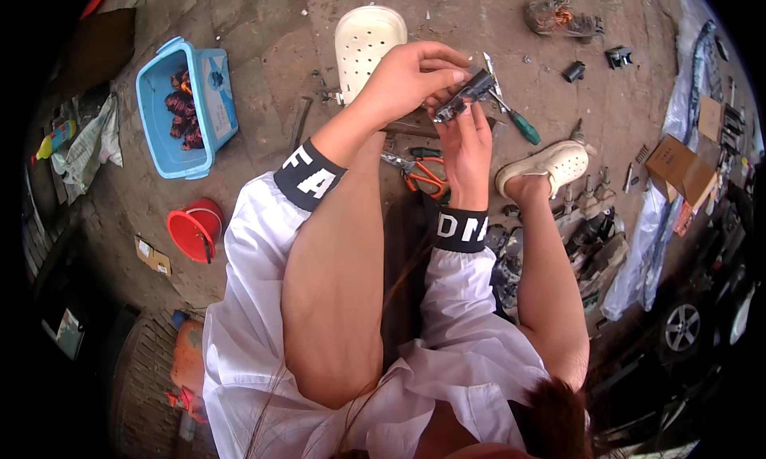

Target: The person sits on the ground and uses a hammer and screwdriver to work on a small cylindrical electronic component. They repeatedly strike the component, adjust it with a screwdriver, and inspect it closely.

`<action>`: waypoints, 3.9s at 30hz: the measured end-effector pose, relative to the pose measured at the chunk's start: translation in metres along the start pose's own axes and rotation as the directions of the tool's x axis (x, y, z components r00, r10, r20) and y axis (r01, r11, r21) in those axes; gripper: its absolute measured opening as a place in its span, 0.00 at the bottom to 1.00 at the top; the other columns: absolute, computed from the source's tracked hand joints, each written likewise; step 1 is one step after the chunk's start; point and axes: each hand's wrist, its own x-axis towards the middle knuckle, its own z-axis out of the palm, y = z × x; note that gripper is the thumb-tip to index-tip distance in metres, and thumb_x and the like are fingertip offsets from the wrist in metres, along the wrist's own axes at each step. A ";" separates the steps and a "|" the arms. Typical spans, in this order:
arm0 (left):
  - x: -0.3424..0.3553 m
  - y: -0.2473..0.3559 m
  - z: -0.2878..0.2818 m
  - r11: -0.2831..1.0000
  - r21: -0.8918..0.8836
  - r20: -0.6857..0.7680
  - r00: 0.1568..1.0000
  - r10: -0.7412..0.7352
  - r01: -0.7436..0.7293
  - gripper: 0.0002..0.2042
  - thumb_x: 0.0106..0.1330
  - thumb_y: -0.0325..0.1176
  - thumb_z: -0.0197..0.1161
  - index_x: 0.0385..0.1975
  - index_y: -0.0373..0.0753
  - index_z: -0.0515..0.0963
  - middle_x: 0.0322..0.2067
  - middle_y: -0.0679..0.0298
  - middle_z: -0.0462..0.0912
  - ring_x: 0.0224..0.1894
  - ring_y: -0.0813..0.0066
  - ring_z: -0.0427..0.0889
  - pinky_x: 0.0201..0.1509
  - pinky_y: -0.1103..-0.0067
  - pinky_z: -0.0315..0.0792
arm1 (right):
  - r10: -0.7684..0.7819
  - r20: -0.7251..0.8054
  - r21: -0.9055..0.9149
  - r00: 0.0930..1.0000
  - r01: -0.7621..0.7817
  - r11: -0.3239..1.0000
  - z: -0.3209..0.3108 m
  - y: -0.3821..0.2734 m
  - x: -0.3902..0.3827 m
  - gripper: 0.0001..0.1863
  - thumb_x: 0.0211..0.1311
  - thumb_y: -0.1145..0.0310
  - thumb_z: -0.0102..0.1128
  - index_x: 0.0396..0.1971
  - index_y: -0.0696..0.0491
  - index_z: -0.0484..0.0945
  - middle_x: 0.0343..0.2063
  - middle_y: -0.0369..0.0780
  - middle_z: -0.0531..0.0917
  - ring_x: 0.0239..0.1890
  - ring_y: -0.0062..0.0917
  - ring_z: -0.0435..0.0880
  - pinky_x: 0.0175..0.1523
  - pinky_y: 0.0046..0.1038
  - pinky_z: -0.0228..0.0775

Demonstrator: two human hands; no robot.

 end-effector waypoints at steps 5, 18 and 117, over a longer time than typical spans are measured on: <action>-0.006 0.000 0.008 0.974 0.211 0.077 0.995 0.069 -0.084 0.11 0.60 0.25 0.62 0.43 0.32 0.79 0.33 0.62 0.85 0.28 0.81 0.80 0.27 0.83 0.73 | -0.011 0.048 0.132 0.999 0.004 0.991 -0.006 -0.002 -0.005 0.18 0.72 0.65 0.45 0.54 0.61 0.68 0.44 0.42 0.79 0.44 0.27 0.79 0.53 0.30 0.71; -0.006 0.003 0.017 0.875 0.394 0.157 0.958 0.239 -0.282 0.11 0.60 0.25 0.63 0.42 0.33 0.80 0.37 0.64 0.83 0.37 0.82 0.80 0.40 0.84 0.75 | -0.124 -0.056 0.167 0.991 0.132 0.977 -0.014 -0.002 -0.008 0.17 0.69 0.66 0.53 0.52 0.59 0.70 0.46 0.36 0.77 0.45 0.19 0.76 0.49 0.26 0.69; -0.005 -0.041 -0.031 0.436 0.896 -0.022 0.972 0.233 -0.084 0.11 0.57 0.36 0.63 0.38 0.40 0.82 0.32 0.56 0.84 0.35 0.57 0.82 0.41 0.67 0.75 | -0.467 -0.050 -0.988 0.883 0.023 0.150 -0.198 -0.072 0.043 0.19 0.67 0.57 0.56 0.42 0.60 0.77 0.30 0.40 0.83 0.32 0.23 0.81 0.39 0.26 0.72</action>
